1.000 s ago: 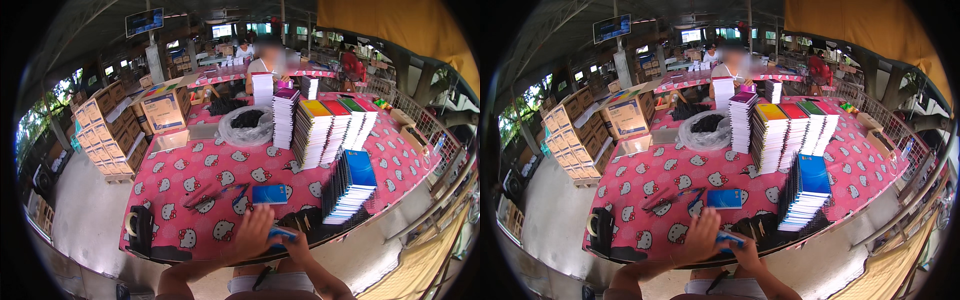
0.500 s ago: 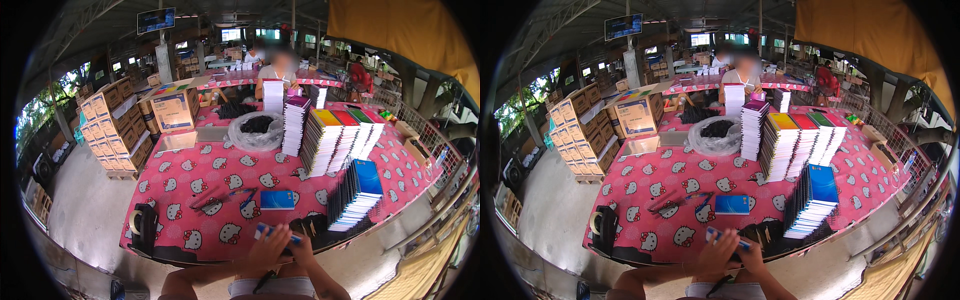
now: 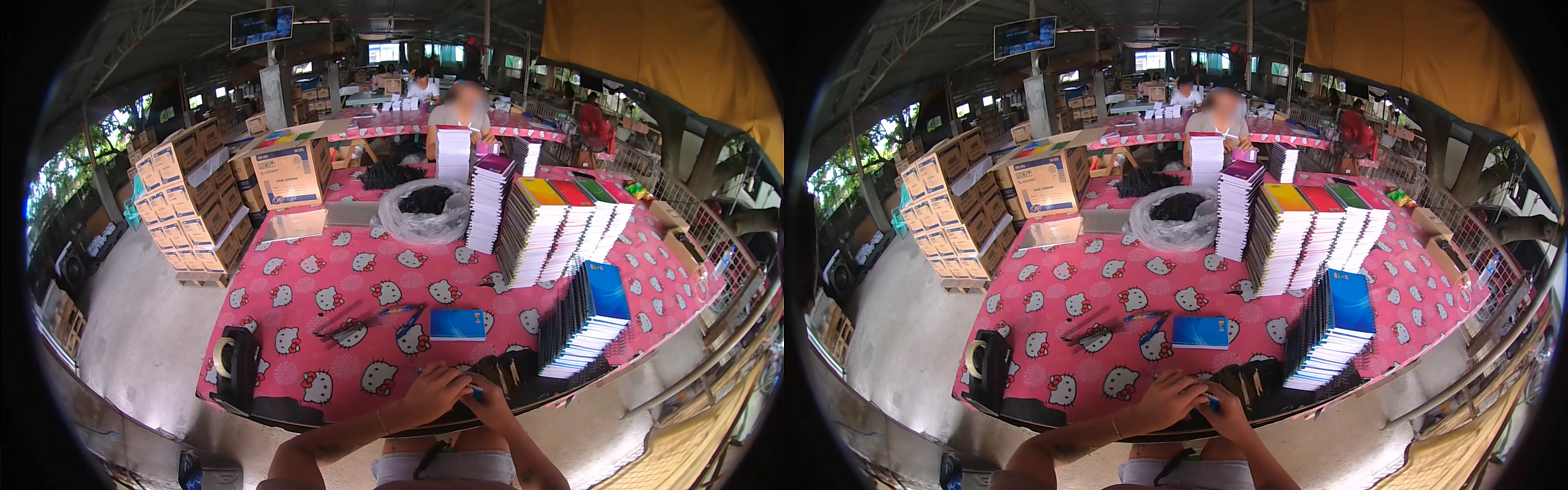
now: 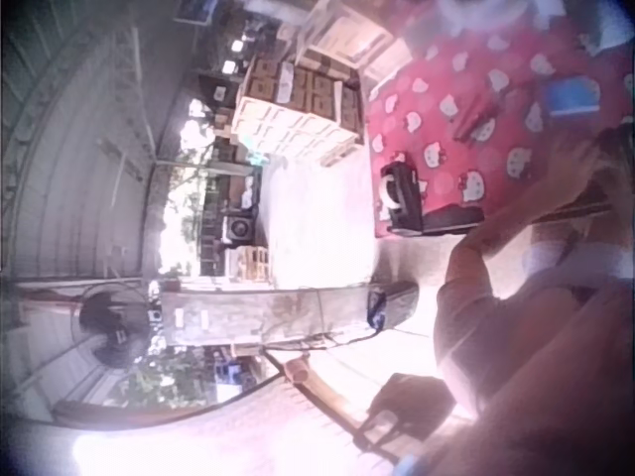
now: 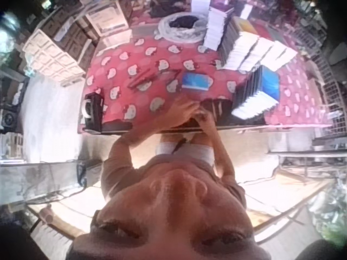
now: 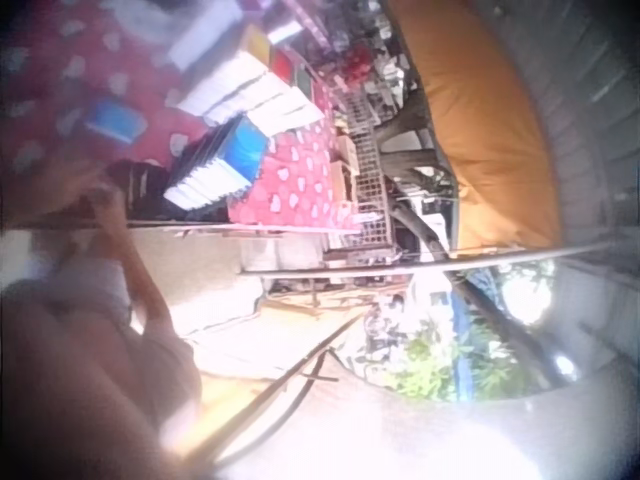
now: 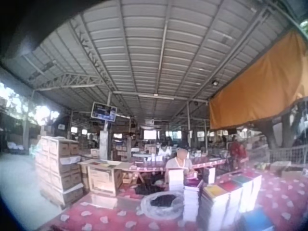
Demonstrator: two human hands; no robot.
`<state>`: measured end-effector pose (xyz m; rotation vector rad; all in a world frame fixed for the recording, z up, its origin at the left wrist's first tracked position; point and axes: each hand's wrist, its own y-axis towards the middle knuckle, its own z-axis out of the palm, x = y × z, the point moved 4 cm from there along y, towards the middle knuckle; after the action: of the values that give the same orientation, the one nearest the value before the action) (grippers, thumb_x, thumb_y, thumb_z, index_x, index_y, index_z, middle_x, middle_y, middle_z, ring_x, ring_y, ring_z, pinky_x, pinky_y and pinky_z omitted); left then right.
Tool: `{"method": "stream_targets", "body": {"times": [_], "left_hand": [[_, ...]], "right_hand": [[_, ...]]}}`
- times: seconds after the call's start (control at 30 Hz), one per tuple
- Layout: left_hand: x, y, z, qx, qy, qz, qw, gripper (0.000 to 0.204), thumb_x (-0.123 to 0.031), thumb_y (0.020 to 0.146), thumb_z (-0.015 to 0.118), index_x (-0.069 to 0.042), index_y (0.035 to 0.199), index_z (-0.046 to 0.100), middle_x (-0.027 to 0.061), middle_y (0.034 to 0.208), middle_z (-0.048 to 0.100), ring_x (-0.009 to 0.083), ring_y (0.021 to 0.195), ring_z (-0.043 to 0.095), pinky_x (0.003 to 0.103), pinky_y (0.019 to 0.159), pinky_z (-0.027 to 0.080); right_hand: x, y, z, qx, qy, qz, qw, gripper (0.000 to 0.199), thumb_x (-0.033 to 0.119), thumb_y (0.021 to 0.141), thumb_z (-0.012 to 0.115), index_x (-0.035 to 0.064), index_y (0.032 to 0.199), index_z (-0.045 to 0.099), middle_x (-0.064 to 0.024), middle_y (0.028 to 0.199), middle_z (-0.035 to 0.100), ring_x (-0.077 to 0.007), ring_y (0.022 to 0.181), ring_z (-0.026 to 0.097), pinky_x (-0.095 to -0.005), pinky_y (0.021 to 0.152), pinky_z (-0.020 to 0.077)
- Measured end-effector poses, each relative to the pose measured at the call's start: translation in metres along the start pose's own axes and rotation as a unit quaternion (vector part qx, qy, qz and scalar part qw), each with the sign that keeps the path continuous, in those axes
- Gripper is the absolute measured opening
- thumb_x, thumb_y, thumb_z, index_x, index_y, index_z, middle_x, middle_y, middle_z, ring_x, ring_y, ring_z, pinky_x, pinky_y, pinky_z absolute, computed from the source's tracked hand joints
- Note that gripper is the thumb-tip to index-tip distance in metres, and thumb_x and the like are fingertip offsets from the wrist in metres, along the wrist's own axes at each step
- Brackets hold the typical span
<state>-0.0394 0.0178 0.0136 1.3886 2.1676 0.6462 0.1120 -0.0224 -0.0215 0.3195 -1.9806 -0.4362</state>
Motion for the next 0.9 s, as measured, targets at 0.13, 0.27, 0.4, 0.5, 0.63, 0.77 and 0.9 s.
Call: {"method": "stream_targets", "body": {"times": [0.13,0.27,0.4,0.5,0.63,0.77,0.9], "left_hand": [[-0.008,0.003,-0.007,-0.004,-0.025,-0.043,0.999,0.025,-0.028,0.091,0.07,-0.009,0.108,0.067,0.0038,0.098,0.064,0.0229,0.092,0.062,0.041,0.084,0.049],[-0.013,0.003,-0.008,0.019,0.003,-0.037,0.999,0.026,-0.028,0.092,0.07,-0.009,0.11,0.066,0.0029,0.095,0.064,0.0217,0.091,0.061,0.038,0.082,0.048],[-0.006,0.001,0.001,0.08,0.009,-0.036,0.996,0.038,-0.036,0.095,0.065,-0.009,0.121,0.065,0.0056,0.106,0.065,0.0223,0.099,0.059,0.038,0.086,0.045],[-0.018,0.004,-0.008,0.025,0.08,-0.039,0.996,0.047,-0.044,0.097,0.06,-0.009,0.128,0.062,0.0084,0.12,0.063,0.0252,0.109,0.058,0.046,0.098,0.041],[-0.041,-0.002,-0.012,-0.01,0.13,-0.051,0.99,0.047,-0.044,0.098,0.058,-0.008,0.127,0.063,0.0095,0.126,0.061,0.0266,0.118,0.055,0.054,0.109,0.033],[-0.015,-0.004,-0.003,0.019,0.073,-0.064,0.995,0.035,-0.035,0.098,0.062,-0.008,0.119,0.064,0.007,0.108,0.065,0.0236,0.105,0.062,0.054,0.112,0.032],[-0.012,-0.004,0.0,0.02,0.029,-0.05,0.998,0.024,-0.022,0.094,0.068,-0.009,0.113,0.064,0.0022,0.096,0.067,0.0196,0.091,0.066,0.049,0.111,0.034]], "right_hand": [[0.004,-0.014,-0.017,-0.016,-0.001,0.124,0.992,0.034,-0.001,0.086,0.072,-0.0002,0.119,0.067,-0.0113,0.104,0.073,-0.0158,0.097,0.069,-0.0284,0.078,0.0571],[-0.014,-0.032,-0.01,-0.031,0.103,0.199,0.974,0.025,-0.003,0.09,0.068,-0.0033,0.115,0.068,-0.012,0.1,0.073,-0.0163,0.091,0.07,-0.0285,0.077,0.0584],[-0.027,-0.035,0.003,-0.068,0.196,0.186,0.961,0.021,-0.006,0.093,0.064,-0.0046,0.114,0.066,-0.011,0.097,0.073,-0.016,0.09,0.071,-0.0289,0.078,0.0582],[-0.025,-0.036,0.004,-0.058,0.166,0.136,0.975,0.024,-0.008,0.092,0.063,-0.0053,0.116,0.065,-0.011,0.097,0.072,-0.0157,0.09,0.07,-0.0284,0.08,0.0567],[-0.024,-0.039,0.006,-0.074,0.205,0.194,0.956,0.026,-0.007,0.093,0.062,-0.0053,0.118,0.064,-0.0102,0.097,0.072,-0.0151,0.091,0.07,-0.0274,0.082,0.0548],[-0.021,-0.038,0.007,-0.065,0.211,0.17,0.96,0.027,-0.004,0.094,0.063,-0.0049,0.121,0.064,-0.0095,0.1,0.072,-0.0147,0.093,0.069,-0.0275,0.08,0.0557],[-0.005,-0.032,-0.003,-0.125,0.207,0.162,0.957,0.026,0.003,0.095,0.068,-0.0048,0.12,0.066,-0.0104,0.103,0.072,-0.0133,0.094,0.069,-0.0264,0.075,0.0584]]}}
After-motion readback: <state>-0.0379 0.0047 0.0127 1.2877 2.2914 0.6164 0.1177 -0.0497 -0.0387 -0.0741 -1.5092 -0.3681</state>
